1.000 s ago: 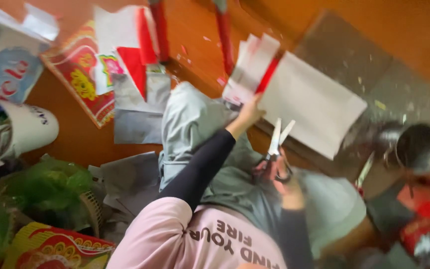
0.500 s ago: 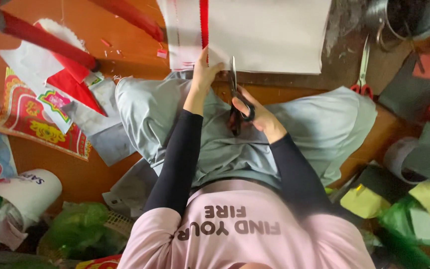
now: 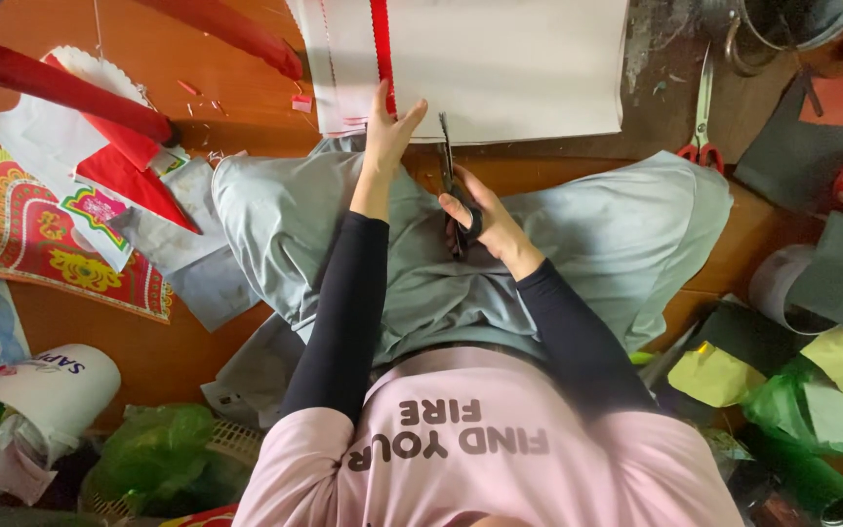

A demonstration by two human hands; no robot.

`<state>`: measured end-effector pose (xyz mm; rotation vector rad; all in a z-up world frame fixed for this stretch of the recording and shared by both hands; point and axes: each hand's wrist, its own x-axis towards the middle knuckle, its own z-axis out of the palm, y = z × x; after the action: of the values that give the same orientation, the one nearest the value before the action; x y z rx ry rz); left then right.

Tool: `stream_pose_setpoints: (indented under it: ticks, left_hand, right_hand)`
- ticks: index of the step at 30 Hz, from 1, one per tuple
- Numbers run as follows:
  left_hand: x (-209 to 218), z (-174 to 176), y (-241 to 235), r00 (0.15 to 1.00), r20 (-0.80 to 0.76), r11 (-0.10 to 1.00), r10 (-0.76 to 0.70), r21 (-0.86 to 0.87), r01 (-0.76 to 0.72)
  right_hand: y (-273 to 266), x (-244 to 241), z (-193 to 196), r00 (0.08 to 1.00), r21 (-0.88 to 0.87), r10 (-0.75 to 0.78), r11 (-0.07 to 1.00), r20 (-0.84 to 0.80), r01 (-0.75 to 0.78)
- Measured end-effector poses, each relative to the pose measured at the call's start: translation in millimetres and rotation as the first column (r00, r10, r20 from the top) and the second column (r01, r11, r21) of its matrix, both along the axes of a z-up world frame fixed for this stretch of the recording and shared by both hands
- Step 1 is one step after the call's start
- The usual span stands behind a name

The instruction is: Cutting white and red paper strips using scissors for crafting.

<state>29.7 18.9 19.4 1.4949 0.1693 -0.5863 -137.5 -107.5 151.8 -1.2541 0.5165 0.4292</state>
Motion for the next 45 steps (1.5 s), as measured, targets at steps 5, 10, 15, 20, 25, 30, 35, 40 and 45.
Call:
stream_pose_setpoints:
  ticks: [5, 10, 15, 20, 25, 30, 35, 40, 45]
  left_hand:
    - [-2.4, -41.5, -1.4, 0.943, 0.32, 0.996, -0.087, 0.001, 0.091]
    - [-6.1, -23.3, 0.1, 0.961, 0.255, 0.992, -0.104, -0.036, 0.117]
    - [-5.2, -5.7, -1.2, 0.996, 0.083, 0.999, -0.016, 0.046, 0.012]
    - [1.5, -76.3, -2.7, 0.884, 0.466, 0.996, -0.049, 0.093, 0.006]
    - [-3.1, -49.4, -9.6, 0.952, 0.29, 0.972, -0.094, 0.233, 0.025]
    - [-5.9, -48.0, -13.5, 0.959, 0.275, 0.975, -0.067, 0.223, 0.005]
    - [-5.2, -67.5, -20.7, 0.951, 0.282, 0.96, -0.129, 0.275, 0.049]
    - [-4.0, -59.0, -24.6, 0.953, 0.256, 0.957, -0.162, 0.276, 0.089]
    - [-8.7, -72.1, -26.2, 0.954, 0.259, 0.978, -0.154, 0.177, 0.11]
  right_hand:
    - [-7.1, 4.6, 5.0, 0.995, -0.008, 0.022, 1.0, -0.102, -0.023]
    - [-5.4, 8.3, -31.8, 0.999, 0.017, -0.027, 0.999, -0.04, 0.027]
    - [4.0, -0.3, -51.3, 0.965, -0.133, 0.005, 0.991, 0.261, 0.03]
    - [-0.6, 1.3, -59.5, 0.995, -0.074, -0.08, 0.994, 0.057, 0.084]
    - [-9.0, 29.2, -35.3, 0.999, 0.009, -0.049, 0.999, -0.004, 0.049]
    - [-4.7, 32.1, -49.0, 0.996, -0.013, -0.048, 0.999, -0.07, 0.047]
    - [-2.8, 30.0, -42.6, 0.998, -0.026, -0.063, 0.998, -0.032, 0.062]
    - [-28.6, 47.3, -83.5, 0.993, -0.085, -0.08, 0.994, -0.089, 0.072]
    - [-23.3, 50.0, -106.5, 0.992, -0.114, -0.096, 0.988, 0.083, 0.105]
